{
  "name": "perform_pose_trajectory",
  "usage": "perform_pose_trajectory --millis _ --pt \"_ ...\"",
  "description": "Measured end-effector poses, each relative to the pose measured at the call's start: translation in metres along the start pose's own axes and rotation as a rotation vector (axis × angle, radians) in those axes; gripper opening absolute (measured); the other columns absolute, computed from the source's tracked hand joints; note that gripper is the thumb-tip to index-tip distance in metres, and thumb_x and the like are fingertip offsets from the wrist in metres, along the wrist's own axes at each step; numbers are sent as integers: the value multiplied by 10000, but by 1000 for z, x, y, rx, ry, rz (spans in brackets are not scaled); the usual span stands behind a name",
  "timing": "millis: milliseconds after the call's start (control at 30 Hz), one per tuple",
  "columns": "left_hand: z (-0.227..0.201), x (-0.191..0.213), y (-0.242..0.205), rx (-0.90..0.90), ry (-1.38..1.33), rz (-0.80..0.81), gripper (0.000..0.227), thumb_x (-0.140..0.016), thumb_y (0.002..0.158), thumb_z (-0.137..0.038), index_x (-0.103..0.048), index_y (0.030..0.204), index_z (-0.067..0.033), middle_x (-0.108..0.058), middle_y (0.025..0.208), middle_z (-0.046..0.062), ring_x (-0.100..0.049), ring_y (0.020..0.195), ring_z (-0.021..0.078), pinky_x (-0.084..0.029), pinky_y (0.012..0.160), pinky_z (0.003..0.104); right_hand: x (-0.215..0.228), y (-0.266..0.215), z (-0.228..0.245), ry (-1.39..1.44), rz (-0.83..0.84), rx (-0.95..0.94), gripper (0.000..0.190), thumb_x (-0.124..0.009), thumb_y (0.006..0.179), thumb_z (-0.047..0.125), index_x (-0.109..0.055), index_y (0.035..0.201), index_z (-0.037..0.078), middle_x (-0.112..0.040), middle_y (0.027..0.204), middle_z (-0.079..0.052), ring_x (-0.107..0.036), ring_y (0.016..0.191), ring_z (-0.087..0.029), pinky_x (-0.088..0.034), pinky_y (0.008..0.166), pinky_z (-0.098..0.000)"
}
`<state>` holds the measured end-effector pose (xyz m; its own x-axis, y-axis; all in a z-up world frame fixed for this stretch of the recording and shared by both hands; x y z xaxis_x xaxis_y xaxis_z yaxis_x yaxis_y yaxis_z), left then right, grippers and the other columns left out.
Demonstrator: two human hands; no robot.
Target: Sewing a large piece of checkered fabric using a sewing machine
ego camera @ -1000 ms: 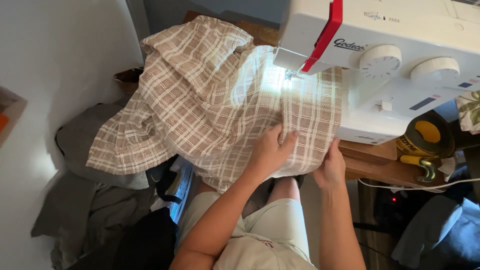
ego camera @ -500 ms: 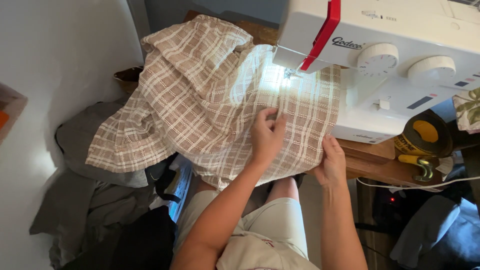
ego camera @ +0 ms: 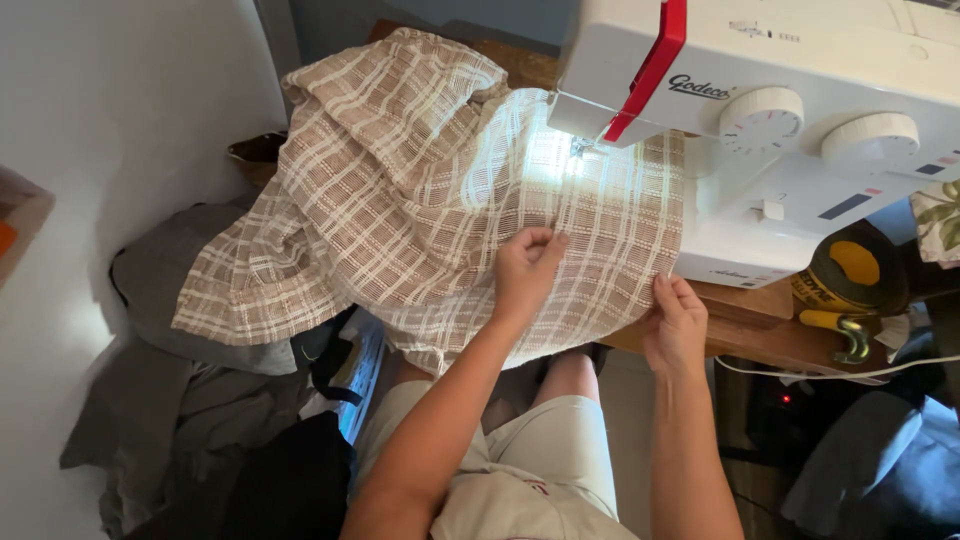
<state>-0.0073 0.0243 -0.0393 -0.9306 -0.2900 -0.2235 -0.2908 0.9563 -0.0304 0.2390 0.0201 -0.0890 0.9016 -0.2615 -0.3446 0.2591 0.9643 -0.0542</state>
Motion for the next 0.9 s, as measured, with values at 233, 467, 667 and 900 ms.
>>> perform_pose_trajectory --millis 233,467,667,900 --pt "26 -6 10 -29 57 -33 197 -734 933 -334 -785 987 -152 -713 637 38 -683 652 97 -526 581 257 -23 -16 19 -76 15 9 163 -628 1073 268 -699 1078 121 -735 918 7 -713 800 -91 -576 682 -219" --pt "33 -2 19 -140 119 -9 189 -714 950 -353 -782 912 -181 -713 646 33 -670 630 126 -519 569 291 -29 -7 22 45 -122 -51 202 -609 1084 293 -702 1018 127 -710 861 -11 -721 776 -164 -639 745 -338" --pt "19 -2 14 -129 89 -43 152 -788 880 -292 -779 878 -141 -696 641 12 -616 589 80 -496 547 245 -31 -7 23 40 -172 32 143 -674 1056 213 -696 988 89 -740 894 -56 -744 807 -169 -645 744 -337" --pt "32 -7 13 -82 -85 -33 277 -884 805 -250 -779 997 -81 -724 720 21 -619 624 41 -519 573 211 -46 -29 72 -738 -323 941 210 -752 1071 149 -643 1228 62 -605 1056 -61 -618 870 -205 -508 722 -308"
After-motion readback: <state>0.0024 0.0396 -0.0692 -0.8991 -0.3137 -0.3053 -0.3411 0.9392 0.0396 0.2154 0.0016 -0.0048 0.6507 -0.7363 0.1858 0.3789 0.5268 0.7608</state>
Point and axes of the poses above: each hand's wrist, its own y-axis towards the middle knuckle, its own x-axis out of the back of the hand, z = x × y, the point moved 5 cm from there along y, towards the middle knuckle
